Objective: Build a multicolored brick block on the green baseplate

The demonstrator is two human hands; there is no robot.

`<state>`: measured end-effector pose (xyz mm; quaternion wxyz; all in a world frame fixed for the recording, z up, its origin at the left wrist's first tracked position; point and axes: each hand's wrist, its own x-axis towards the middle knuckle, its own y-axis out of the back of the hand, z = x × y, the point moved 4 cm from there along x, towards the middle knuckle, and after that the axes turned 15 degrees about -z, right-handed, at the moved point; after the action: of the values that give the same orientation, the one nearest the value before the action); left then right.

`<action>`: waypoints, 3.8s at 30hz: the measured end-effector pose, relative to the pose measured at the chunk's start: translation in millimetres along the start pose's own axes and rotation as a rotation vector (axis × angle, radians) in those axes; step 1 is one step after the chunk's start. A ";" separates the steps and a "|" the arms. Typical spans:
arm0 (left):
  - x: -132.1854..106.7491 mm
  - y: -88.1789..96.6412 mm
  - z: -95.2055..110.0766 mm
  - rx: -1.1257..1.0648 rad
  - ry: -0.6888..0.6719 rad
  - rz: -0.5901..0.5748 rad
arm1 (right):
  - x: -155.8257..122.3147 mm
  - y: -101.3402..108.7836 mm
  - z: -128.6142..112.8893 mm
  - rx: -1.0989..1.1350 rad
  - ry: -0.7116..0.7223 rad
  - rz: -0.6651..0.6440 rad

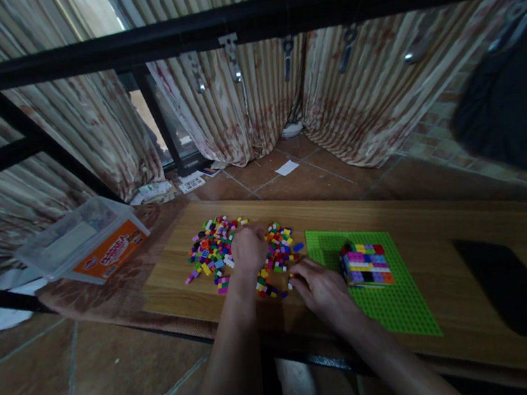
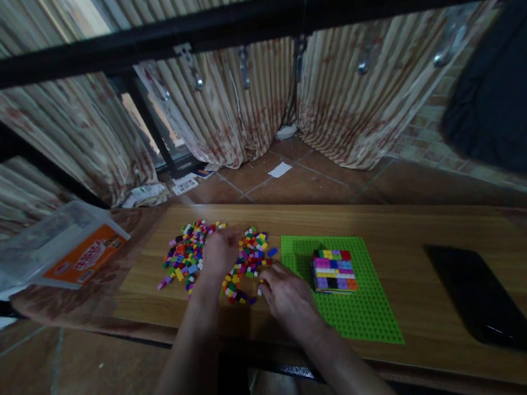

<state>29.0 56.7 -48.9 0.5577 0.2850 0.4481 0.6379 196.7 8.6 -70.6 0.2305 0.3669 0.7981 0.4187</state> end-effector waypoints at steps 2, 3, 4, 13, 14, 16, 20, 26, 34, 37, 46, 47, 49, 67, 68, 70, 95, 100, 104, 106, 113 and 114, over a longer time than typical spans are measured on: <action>3.2 -4.9 9.7 0.063 -0.042 -0.010 | 2.5 0.0 1.4 0.007 -0.006 -0.010; 4.1 -6.4 13.5 0.089 -0.053 -0.017 | 2.9 0.4 2.2 0.016 -0.004 -0.012; 4.5 -7.5 16.3 0.106 -0.055 -0.025 | 2.8 0.8 3.1 0.025 -0.002 -0.012; 4.6 -9.3 14.6 0.091 -0.033 -0.037 | -5.8 5.2 2.6 0.051 0.047 0.018; 4.1 -8.3 15.0 0.090 -0.041 -0.034 | -6.9 6.8 2.4 0.054 0.050 0.026; 2.7 -5.5 16.7 0.071 -0.050 -0.033 | -8.7 10.6 2.7 0.075 0.055 0.043; 1.0 -6.0 23.3 -0.007 -0.064 -0.071 | -10.6 17.5 5.2 0.139 0.065 0.096; 1.0 -18.0 34.1 0.048 -0.121 -0.105 | -8.4 18.1 6.2 0.122 0.057 0.091; -0.9 -14.5 22.9 -0.055 -0.200 -0.257 | -5.2 14.6 7.4 0.118 0.029 0.096; 0.0 -9.1 15.3 -0.086 -0.167 -0.257 | -0.8 14.1 10.4 0.124 -0.004 0.154; -2.5 -8.5 20.5 -0.120 -0.142 -0.283 | 36.8 16.3 20.9 0.018 -0.063 0.222; -2.7 -9.1 21.0 -0.120 -0.139 -0.292 | 40.5 15.3 22.3 0.008 -0.075 0.198; -2.7 -10.5 20.7 -0.111 -0.124 -0.308 | 45.5 14.3 25.5 -0.005 -0.106 0.168; -5.0 -20.2 20.3 -0.826 -0.289 -0.351 | 12.7 31.5 15.0 0.438 0.005 0.399; -5.6 -21.7 20.8 -0.834 -0.283 -0.356 | 10.8 30.9 15.3 0.459 0.018 0.397; -6.4 -23.7 21.6 -0.831 -0.268 -0.366 | 8.3 29.8 16.0 0.500 0.032 0.394; -8.8 7.0 -0.8 -1.204 -0.040 -0.018 | 3.7 15.2 12.1 0.196 -0.016 0.186; -12.3 12.3 -3.3 -1.247 -0.038 0.015 | 6.5 15.6 14.9 0.345 -0.032 0.212; -14.5 15.0 -2.4 -1.276 -0.041 0.027 | 9.1 19.7 20.8 0.310 -0.081 0.290; -15.4 16.5 -3.6 -1.291 -0.038 0.030 | 12.1 22.8 22.7 0.254 -0.092 0.334; -17.1 17.6 -7.4 -1.287 -0.048 -0.012 | 44.7 20.7 24.8 0.043 -0.056 0.288; -16.8 17.1 -7.7 -1.287 -0.053 -0.023 | 49.5 18.6 25.8 0.010 -0.062 0.268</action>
<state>18.2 38.9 -34.8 0.6347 -0.0956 -0.0348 0.7661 190.5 67.1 -72.1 0.1956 0.4840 0.7365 0.4302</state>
